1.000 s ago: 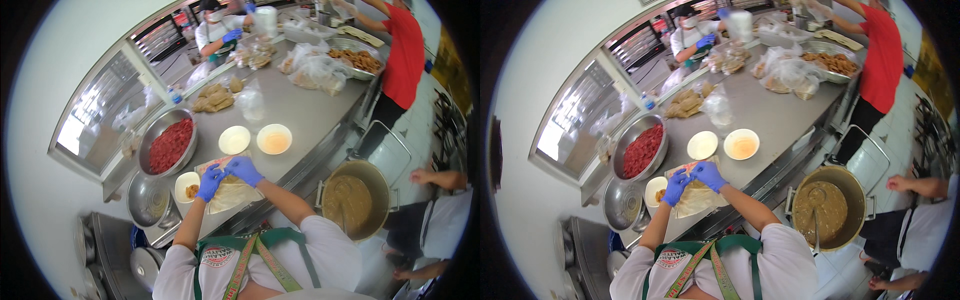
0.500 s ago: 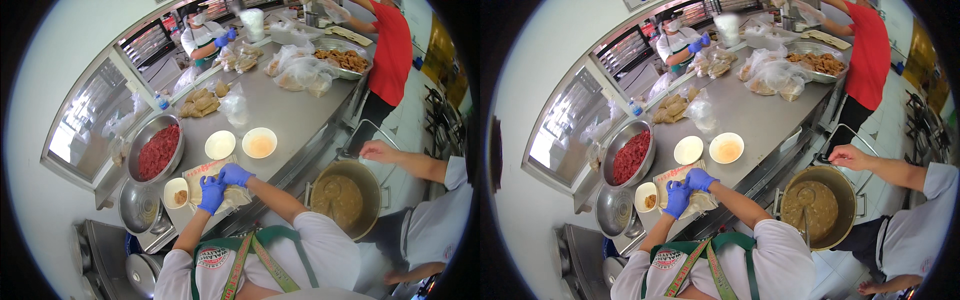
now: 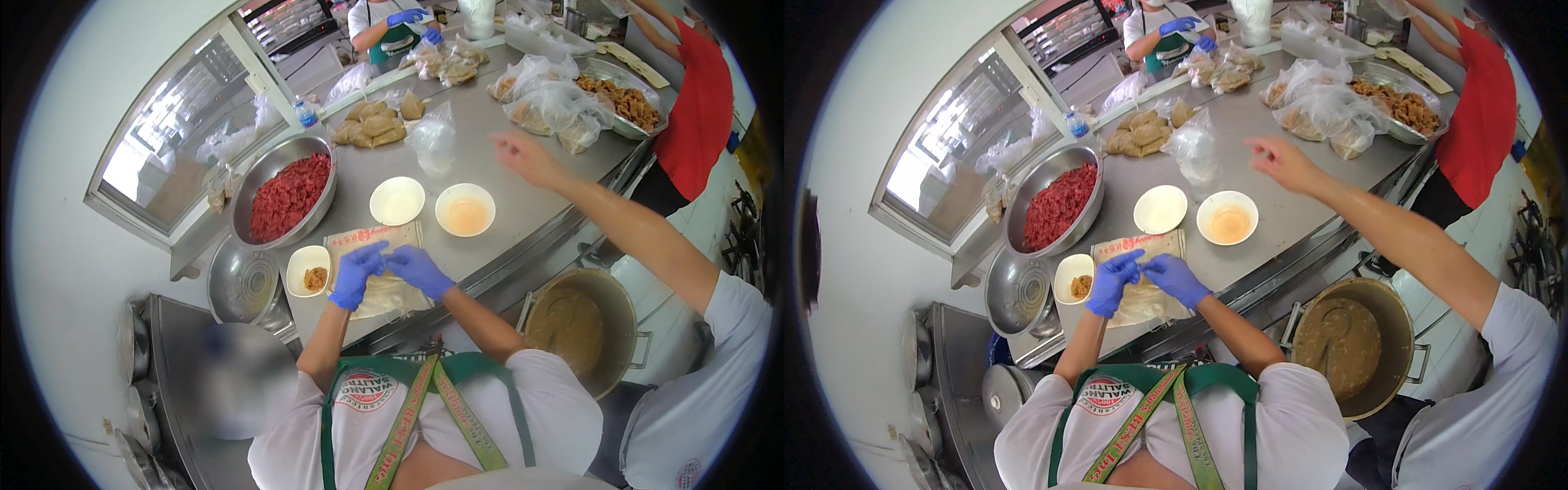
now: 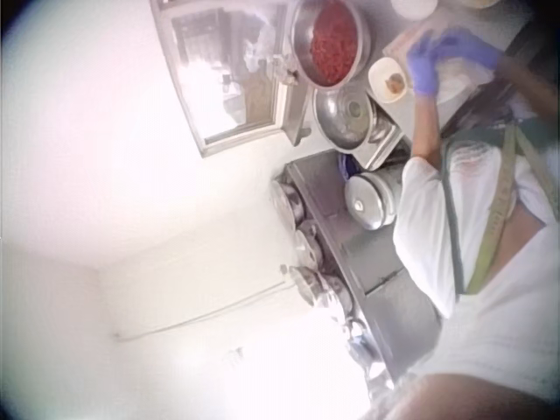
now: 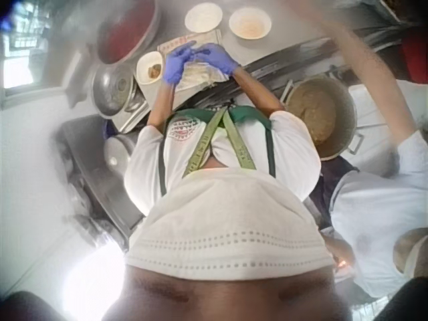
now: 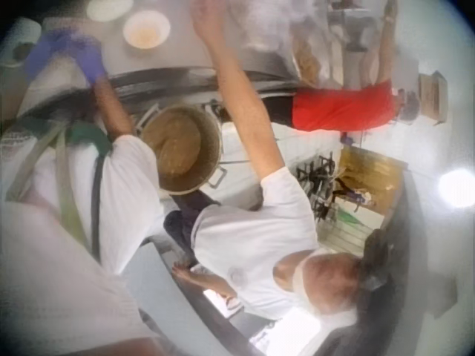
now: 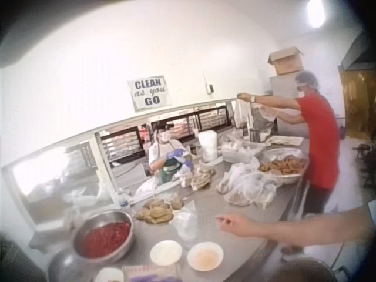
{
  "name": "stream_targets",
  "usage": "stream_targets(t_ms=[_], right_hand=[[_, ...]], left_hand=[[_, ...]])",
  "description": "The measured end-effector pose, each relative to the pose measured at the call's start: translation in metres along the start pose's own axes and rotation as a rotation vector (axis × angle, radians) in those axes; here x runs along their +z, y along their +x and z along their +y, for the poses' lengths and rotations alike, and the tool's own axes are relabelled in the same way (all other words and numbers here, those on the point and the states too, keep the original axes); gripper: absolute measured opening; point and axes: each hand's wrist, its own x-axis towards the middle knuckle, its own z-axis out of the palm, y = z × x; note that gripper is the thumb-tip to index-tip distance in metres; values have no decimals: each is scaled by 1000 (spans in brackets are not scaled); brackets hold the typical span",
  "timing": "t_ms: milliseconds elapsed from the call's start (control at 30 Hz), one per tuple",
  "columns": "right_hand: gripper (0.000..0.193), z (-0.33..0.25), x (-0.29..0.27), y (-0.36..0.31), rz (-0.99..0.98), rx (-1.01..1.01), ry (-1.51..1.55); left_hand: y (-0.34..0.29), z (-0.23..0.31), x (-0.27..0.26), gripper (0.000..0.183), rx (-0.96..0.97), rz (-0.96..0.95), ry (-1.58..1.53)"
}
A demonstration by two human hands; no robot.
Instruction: The person ladles a thick soup from a large pot into disposable bowls and places them on a stainless steel counter. They also handle plastic bags and other bowls while working alongside other staff in a busy kitchen.
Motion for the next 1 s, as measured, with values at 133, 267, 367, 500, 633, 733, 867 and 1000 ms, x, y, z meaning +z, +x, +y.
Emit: stream_targets(t_ms=[133,267,367,500,633,733,867,1000], right_hand=[[16,8,-20,-17,325,-105,-127],[13,10,-32,-31,342,-136,-405],[12,16,-38,-25,355,-177,-529],[10,11,-33,-24,377,-101,-563],[9,27,-35,-29,449,-106,-594],[8,26,-39,-32,475,-61,-595],[9,23,-31,-25,406,-41,-491],[11,27,-40,-27,443,-68,-550]], left_hand=[[17,-11,-26,36,-127,-9,-216],[52,38,-25,35,-67,-55,-272],[117,92,-22,32,-23,9,-215],[223,130,-25,31,80,-17,-195],[363,138,-23,28,161,-124,-149],[453,126,-4,28,176,-66,-65],[515,64,-78,21,821,162,1642],[531,36,-31,38,310,93,1222]])
